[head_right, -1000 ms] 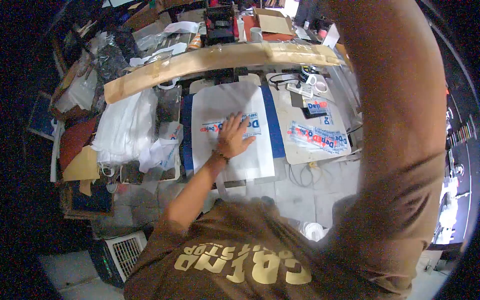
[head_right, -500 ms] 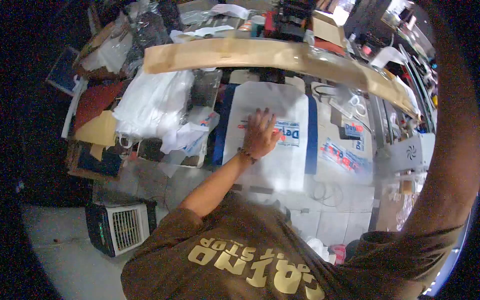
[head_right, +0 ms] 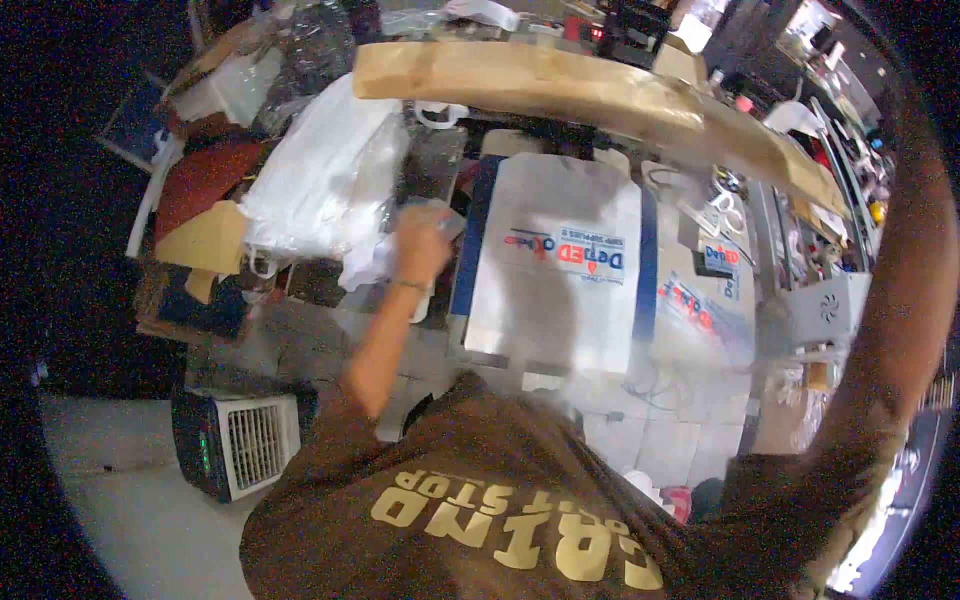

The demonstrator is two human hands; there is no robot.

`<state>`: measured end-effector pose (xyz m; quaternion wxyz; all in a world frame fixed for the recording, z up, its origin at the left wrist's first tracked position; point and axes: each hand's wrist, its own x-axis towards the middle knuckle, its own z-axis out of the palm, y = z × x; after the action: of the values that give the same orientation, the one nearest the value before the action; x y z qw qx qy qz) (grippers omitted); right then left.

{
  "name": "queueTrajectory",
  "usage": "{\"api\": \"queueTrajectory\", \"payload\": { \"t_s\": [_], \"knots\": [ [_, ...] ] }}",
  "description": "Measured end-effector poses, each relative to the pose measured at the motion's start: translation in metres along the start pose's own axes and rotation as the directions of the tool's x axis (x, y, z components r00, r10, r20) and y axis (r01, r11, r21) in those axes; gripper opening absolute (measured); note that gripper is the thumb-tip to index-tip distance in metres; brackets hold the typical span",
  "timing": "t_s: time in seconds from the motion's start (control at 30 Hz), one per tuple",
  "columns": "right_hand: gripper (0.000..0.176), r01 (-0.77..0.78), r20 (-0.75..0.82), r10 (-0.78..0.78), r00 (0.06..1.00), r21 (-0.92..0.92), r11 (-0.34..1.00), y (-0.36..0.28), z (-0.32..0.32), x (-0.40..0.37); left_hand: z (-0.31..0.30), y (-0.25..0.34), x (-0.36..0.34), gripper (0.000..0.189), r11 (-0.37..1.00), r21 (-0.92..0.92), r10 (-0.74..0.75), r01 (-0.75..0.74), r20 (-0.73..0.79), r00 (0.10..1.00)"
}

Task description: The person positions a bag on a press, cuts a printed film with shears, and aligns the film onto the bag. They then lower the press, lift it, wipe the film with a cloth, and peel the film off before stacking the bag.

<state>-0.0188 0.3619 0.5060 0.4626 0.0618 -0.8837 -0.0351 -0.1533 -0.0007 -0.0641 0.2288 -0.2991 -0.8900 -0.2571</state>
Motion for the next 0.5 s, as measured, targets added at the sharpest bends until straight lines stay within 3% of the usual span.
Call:
{"api": "queueTrajectory", "payload": {
  "t_s": [0.03,0.07,0.1,0.13,0.17,0.2,0.23,0.27,0.3,0.33,0.37,0.4,0.43,0.47,0.5],
  "knots": [
    [0.064,-0.001,-0.026,0.003,1.0,0.06,0.998,-0.013,-0.009,-0.008,-0.046,-0.002,-0.004,0.053,0.985,0.126,-0.136,0.118,0.148,0.98],
    [0.064,-0.011,-0.049,0.018,0.999,0.136,0.991,-0.029,-0.016,-0.022,-0.019,-0.054,-0.029,0.078,0.908,0.404,-0.21,0.114,0.2,0.957],
    [0.064,-0.027,-0.067,0.044,0.997,0.236,0.971,-0.048,-0.024,-0.039,-0.047,-0.051,-0.029,0.082,0.852,0.51,-0.336,0.122,0.353,0.873],
    [0.064,-0.047,-0.069,0.073,0.995,0.331,0.943,-0.058,-0.034,-0.054,-0.034,-0.086,-0.042,0.066,0.847,0.524,-0.307,0.094,0.337,0.89],
    [0.064,-0.086,-0.042,0.114,0.993,0.417,0.905,-0.066,-0.038,-0.085,-0.049,-0.091,-0.038,0.044,0.875,0.482,-0.276,0.045,0.42,0.864],
    [0.036,0.171,-0.12,-0.15,0.981,0.189,0.967,-0.013,-0.028,-0.129,-0.043,-0.116,-0.041,0.036,0.901,0.416,-0.307,0.119,0.418,0.855],
    [0.028,-0.074,-0.035,0.093,0.995,0.364,0.928,-0.037,-0.016,-0.179,-0.033,-0.132,-0.042,0.028,0.918,0.347,-0.336,0.192,0.423,0.842],
    [0.025,-0.244,0.159,0.19,0.969,0.742,0.624,-0.074,-0.006,-0.212,-0.038,-0.124,-0.036,0.028,0.928,0.332,-0.311,0.171,0.433,0.846],
    [0.024,-0.355,0.341,0.153,0.928,0.675,0.647,-0.078,0.0,-0.239,-0.057,-0.111,-0.026,0.025,0.973,0.155,-0.212,0.171,0.31,0.927],
    [0.024,-0.5,0.455,0.241,0.857,0.619,0.606,-0.08,0.019,-0.273,-0.079,-0.096,-0.012,0.023,0.99,-0.025,-0.133,0.139,0.167,0.977],
    [0.021,-0.549,0.499,0.274,0.822,0.567,0.614,-0.08,0.04,-0.307,-0.101,-0.073,0.005,0.023,0.992,-0.036,-0.111,0.119,0.179,0.978],
    [0.019,-0.744,0.679,0.366,0.637,0.416,0.522,-0.077,0.056,-0.341,-0.124,-0.039,0.022,0.023,0.98,-0.18,-0.056,0.086,0.169,0.984],
    [0.022,-0.671,0.66,0.33,0.675,0.362,0.647,-0.072,0.077,-0.379,-0.132,-0.009,0.035,0.024,0.946,-0.32,-0.003,0.051,0.149,0.989],
    [0.027,-0.583,0.646,0.289,0.707,0.299,0.756,-0.067,0.096,-0.415,-0.128,0.016,0.043,0.024,0.944,-0.329,0.018,0.034,0.154,0.988],
    [0.036,-0.57,0.616,0.331,0.714,0.238,0.786,-0.069,0.11,-0.444,-0.121,0.04,0.053,0.024,0.916,-0.395,0.13,-0.068,0.132,0.983]
  ]
}}
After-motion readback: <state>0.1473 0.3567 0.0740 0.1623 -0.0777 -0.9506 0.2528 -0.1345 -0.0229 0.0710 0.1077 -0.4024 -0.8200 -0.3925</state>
